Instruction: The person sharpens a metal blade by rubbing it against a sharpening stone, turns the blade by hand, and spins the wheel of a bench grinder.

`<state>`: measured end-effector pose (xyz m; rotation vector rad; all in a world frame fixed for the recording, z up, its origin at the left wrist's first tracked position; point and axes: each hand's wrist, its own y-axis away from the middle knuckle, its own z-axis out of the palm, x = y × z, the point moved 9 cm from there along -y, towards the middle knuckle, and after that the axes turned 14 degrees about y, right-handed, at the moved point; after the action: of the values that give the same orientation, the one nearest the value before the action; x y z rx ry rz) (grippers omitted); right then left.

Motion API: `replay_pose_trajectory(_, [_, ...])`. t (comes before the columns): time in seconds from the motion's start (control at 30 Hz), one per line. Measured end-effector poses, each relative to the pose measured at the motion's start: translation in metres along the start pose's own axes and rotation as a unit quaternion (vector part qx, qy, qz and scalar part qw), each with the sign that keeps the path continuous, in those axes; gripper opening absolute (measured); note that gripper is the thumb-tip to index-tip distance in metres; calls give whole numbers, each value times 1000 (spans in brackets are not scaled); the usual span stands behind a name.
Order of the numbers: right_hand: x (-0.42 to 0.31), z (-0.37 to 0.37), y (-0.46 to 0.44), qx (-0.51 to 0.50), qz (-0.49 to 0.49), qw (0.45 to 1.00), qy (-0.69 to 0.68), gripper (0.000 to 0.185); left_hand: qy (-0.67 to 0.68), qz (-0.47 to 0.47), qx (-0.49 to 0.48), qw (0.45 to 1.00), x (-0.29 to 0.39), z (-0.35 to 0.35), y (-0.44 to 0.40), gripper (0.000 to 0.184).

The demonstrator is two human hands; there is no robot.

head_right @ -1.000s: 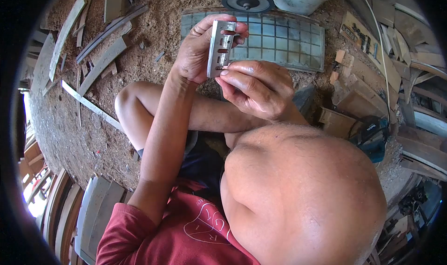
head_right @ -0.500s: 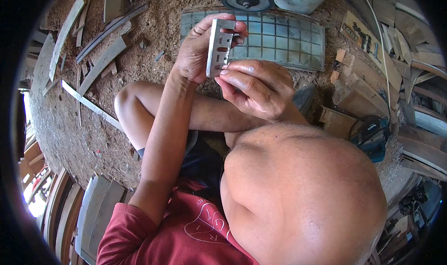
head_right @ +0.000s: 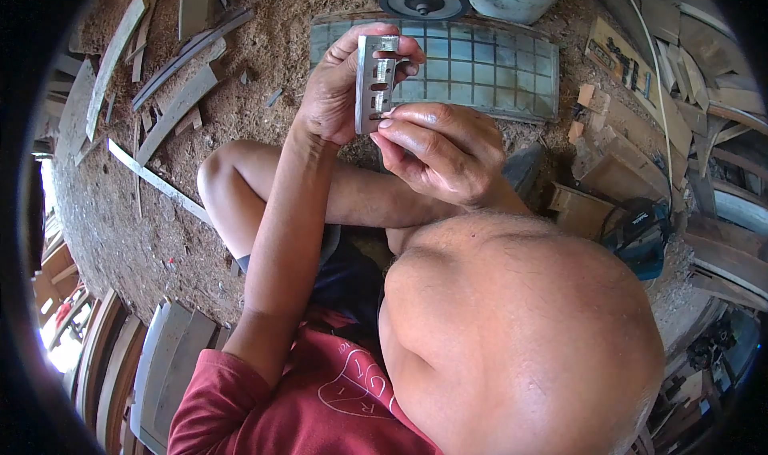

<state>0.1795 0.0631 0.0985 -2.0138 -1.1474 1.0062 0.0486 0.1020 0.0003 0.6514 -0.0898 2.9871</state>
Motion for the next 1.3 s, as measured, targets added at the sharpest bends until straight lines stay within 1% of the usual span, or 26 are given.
replay_pose_trajectory(0.23, [2,1,2,11,6,1000,-9,26,-6,0,20,1000,-2,-5,1,35])
replay_pose_trajectory(0.3, [2,1,2,12,6,1000,-7,27,9,-3,1,1000,-3,-3,0,35])
replay_pose_trajectory(0.47, [1,0,0,9,8,1000,-9,27,22,-2,-6,1000,-4,-4,-1,35])
replay_pose_trajectory(0.67, [4,-1,-2,12,6,1000,-14,25,6,9,12,1000,-2,-8,-2,35])
replay_pose_trajectory(0.73, [4,0,-4,-7,12,1000,-23,21,4,14,19,1000,-1,-9,-3,35])
replay_pose_trajectory(0.83, [3,-2,-8,-8,8,1000,-23,19,-7,21,30,999,0,-11,-3,35])
replay_pose_trajectory(0.87, [4,-2,-8,-7,7,1000,-23,19,-1,24,36,999,0,-12,-3,31])
replay_pose_trajectory(0.9, [8,-4,-7,7,19,999,-33,17,5,26,43,999,1,-13,-4,27])
replay_pose_trajectory(0.93, [12,-6,-8,22,31,998,-44,16,4,27,41,999,0,-13,-5,27])
replay_pose_trajectory(0.97, [18,-9,-10,56,39,997,-24,19,21,33,40,998,-1,-15,-6,18])
replay_pose_trajectory(1.0, [23,-12,-13,37,70,997,-5,20,34,43,39,998,0,-17,-8,11])
replay_pose_trajectory(1.03, [37,-14,-8,50,118,992,-7,18,10,40,93,995,-1,-22,-4,9])
replay_pose_trajectory(1.07, [52,-12,-1,67,166,984,-16,17,-25,38,113,993,-2,-25,-4,13])
replay_pose_trajectory(1.1, [64,-10,3,58,224,973,-16,15,-50,48,150,986,-8,-33,-5,14])
replay_pose_trajectory(1.13, [74,-7,6,49,278,959,-25,14,-139,-27,206,968,-9,-30,0,12])
replay_pose_trajectory(1.17, [74,-12,-12,24,237,971,31,13,-127,-11,168,977,-14,-23,-6,12])
replay_pose_trajectory(1.2, [90,-18,-16,21,280,957,66,17,-144,2,133,981,-22,-26,-12,18])
replay_pose_trajectory(1.23, [119,-34,-15,78,295,946,106,23,-167,-15,117,979,-24,-15,-14,26])
replay_pose_trajectory(1.27, [157,-43,-25,82,350,929,90,26,-163,5,82,983,-29,-14,-21,31])
replay_pose_trajectory(1.3, [195,-51,-44,48,322,935,141,29,-133,0,80,988,-32,-11,-21,33])
